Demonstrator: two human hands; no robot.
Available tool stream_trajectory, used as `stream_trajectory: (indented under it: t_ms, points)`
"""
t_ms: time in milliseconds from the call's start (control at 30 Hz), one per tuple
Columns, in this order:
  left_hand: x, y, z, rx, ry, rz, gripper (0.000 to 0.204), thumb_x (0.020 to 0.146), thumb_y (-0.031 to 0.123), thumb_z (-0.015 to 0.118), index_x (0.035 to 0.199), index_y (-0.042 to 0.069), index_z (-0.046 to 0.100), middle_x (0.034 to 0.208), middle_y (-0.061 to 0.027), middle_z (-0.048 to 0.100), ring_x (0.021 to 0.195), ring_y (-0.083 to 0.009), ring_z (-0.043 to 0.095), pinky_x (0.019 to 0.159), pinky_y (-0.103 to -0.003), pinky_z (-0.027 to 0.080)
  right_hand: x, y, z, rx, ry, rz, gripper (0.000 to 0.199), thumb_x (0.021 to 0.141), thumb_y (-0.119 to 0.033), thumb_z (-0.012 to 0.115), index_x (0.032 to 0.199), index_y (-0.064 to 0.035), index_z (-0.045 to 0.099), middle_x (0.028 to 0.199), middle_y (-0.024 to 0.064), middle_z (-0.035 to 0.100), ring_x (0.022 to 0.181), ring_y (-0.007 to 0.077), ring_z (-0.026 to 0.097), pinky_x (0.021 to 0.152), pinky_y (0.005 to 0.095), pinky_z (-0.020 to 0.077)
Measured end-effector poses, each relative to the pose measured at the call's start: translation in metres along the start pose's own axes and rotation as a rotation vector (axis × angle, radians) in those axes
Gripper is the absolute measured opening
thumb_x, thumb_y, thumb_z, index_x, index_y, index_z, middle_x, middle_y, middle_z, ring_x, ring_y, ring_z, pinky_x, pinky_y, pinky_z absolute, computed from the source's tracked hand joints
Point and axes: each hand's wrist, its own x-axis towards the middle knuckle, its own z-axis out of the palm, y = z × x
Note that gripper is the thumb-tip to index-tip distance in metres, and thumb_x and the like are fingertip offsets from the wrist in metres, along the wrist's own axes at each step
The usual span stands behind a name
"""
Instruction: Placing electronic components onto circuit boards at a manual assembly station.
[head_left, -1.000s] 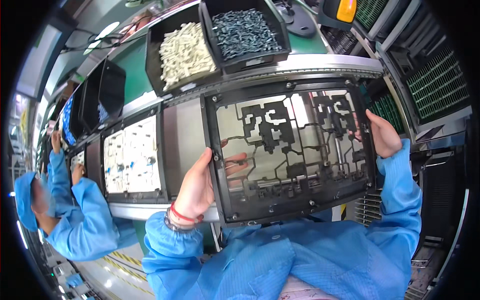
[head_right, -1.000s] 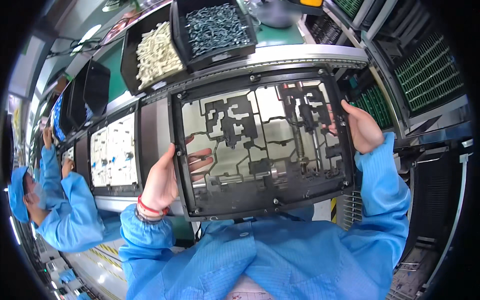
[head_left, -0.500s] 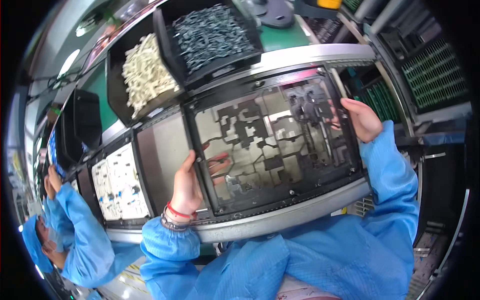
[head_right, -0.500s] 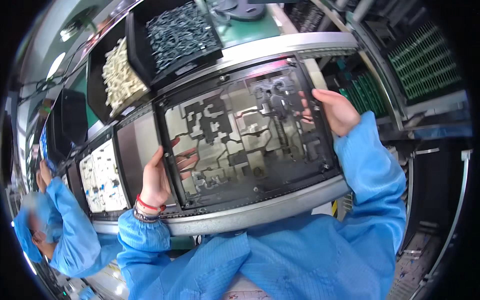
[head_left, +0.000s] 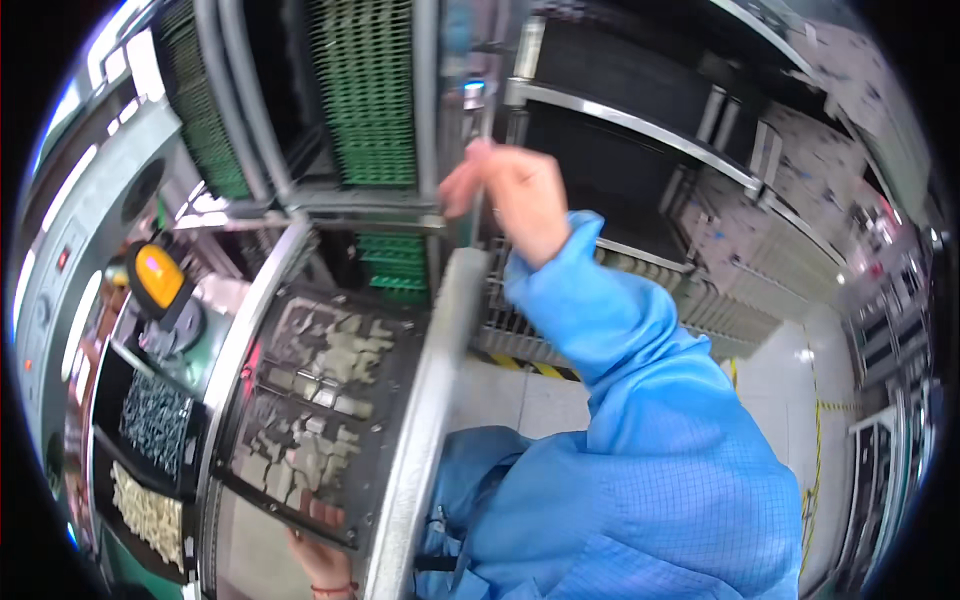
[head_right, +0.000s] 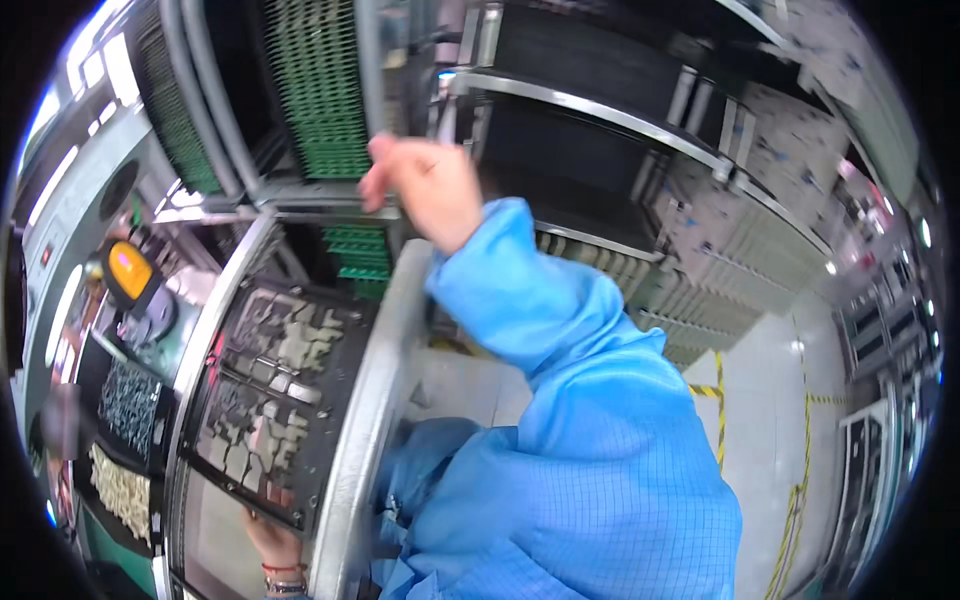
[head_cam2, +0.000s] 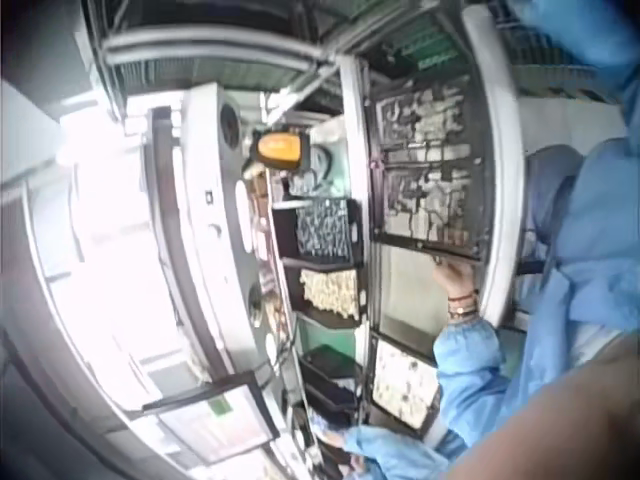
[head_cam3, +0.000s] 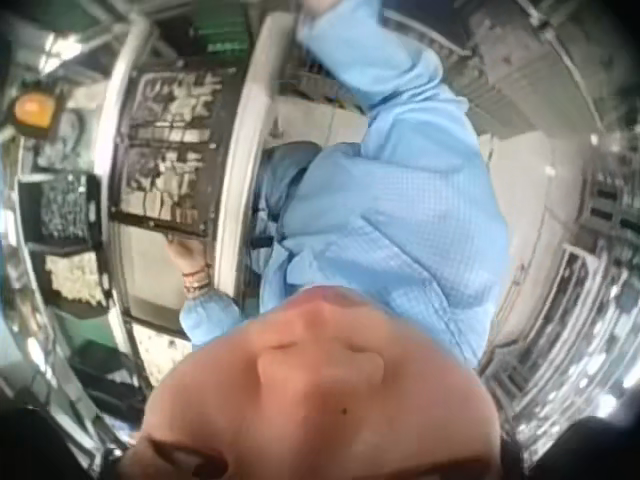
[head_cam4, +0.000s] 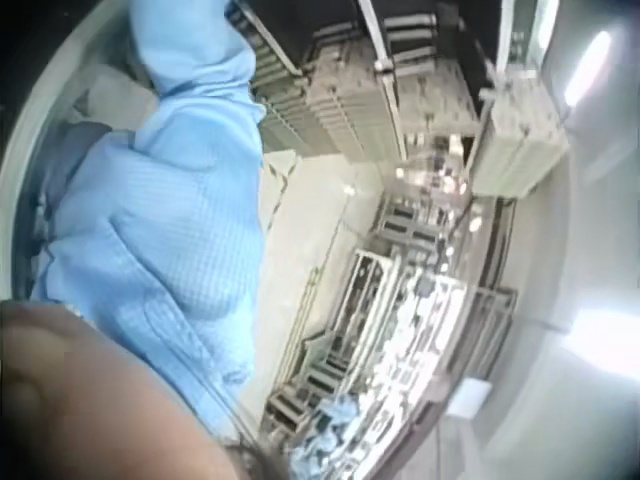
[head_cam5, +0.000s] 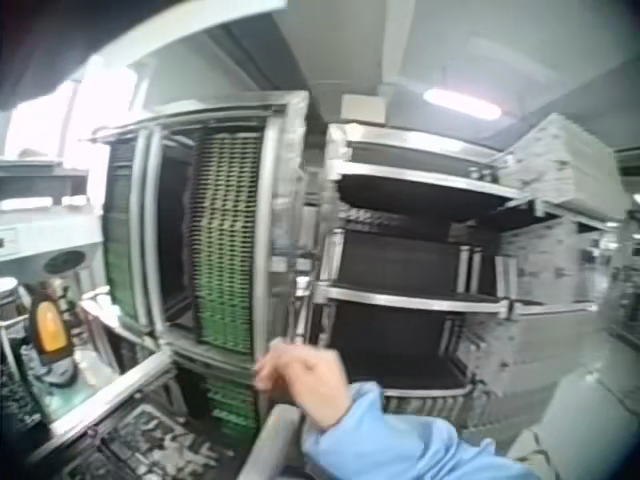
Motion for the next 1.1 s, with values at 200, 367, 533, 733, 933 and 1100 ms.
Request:
stream_trajectory:
  t_ms: [200,367,533,733,933,1100]
  points:
    - [0.007,-0.028,-0.012,-0.026,-0.088,-0.060,0.040,0.093,0.032,0.042,0.118,0.002,0.052,0.115,-0.0131,0.058,0.103,-0.0265,0.055,0.091,-0.040,0.046,-0.006,-0.110,-0.240,-1.085,0.722,-0.722,0.027,0.077,-0.011,0.068,0.103,-0.0036,0.062,0.104,0.0091,0.062,0.101,0.0215,0.056,0.087,0.0321,0.0427]
    - [0.004,-0.032,-0.010,-0.065,-0.271,-0.062,0.041,0.093,0.030,0.041,0.122,0.002,0.051,0.121,-0.0130,0.056,0.110,-0.0254,0.054,0.094,-0.039,0.045,-0.078,-0.190,-0.484,-1.737,1.341,-0.597,0.052,0.075,-0.026,0.066,0.115,0.0021,0.050,0.115,0.0211,0.053,0.112,0.0351,0.046,0.098,0.0434,0.0329]
    - [-0.025,-0.029,0.005,0.027,-0.199,-0.015,0.040,0.094,0.031,0.040,0.120,0.005,0.054,0.115,-0.0122,0.059,0.104,-0.0254,0.057,0.091,-0.039,0.047,-0.133,-0.216,-0.600,-1.345,1.155,-0.162,0.056,0.077,-0.026,0.061,0.122,0.0056,0.047,0.119,0.0214,0.055,0.108,0.0317,0.053,0.096,0.0375,0.0387]
    - [-0.017,-0.027,-0.010,0.051,-0.116,0.008,0.039,0.093,0.031,0.039,0.120,0.008,0.055,0.107,-0.0106,0.062,0.095,-0.0243,0.060,0.084,-0.038,0.050,-0.131,-0.202,-0.637,-1.071,0.784,0.051,0.033,0.089,-0.024,0.052,0.107,0.0023,0.060,0.098,0.0092,0.065,0.092,0.0155,0.056,0.082,0.0279,0.0420]
    - [-0.026,-0.028,-0.014,0.094,-0.063,0.018,0.039,0.092,0.029,0.037,0.122,0.008,0.054,0.107,-0.0102,0.062,0.094,-0.0239,0.060,0.083,-0.037,0.050,-0.150,-0.207,-0.609,-1.129,0.995,-0.072,0.032,0.087,-0.026,0.051,0.100,0.0010,0.061,0.088,0.0182,0.065,0.086,0.0283,0.061,0.077,0.0372,0.0441]
    - [-0.028,-0.037,-0.005,0.064,-0.053,0.034,0.042,0.093,0.028,0.037,0.128,0.007,0.047,0.105,-0.0104,0.061,0.089,-0.0223,0.060,0.080,-0.035,0.051,-0.191,-0.273,-0.548,-1.093,1.093,-0.236,0.024,0.088,-0.020,0.054,0.083,0.0031,0.058,0.077,0.0060,0.059,0.073,0.0130,0.047,0.067,0.0285,0.0388]
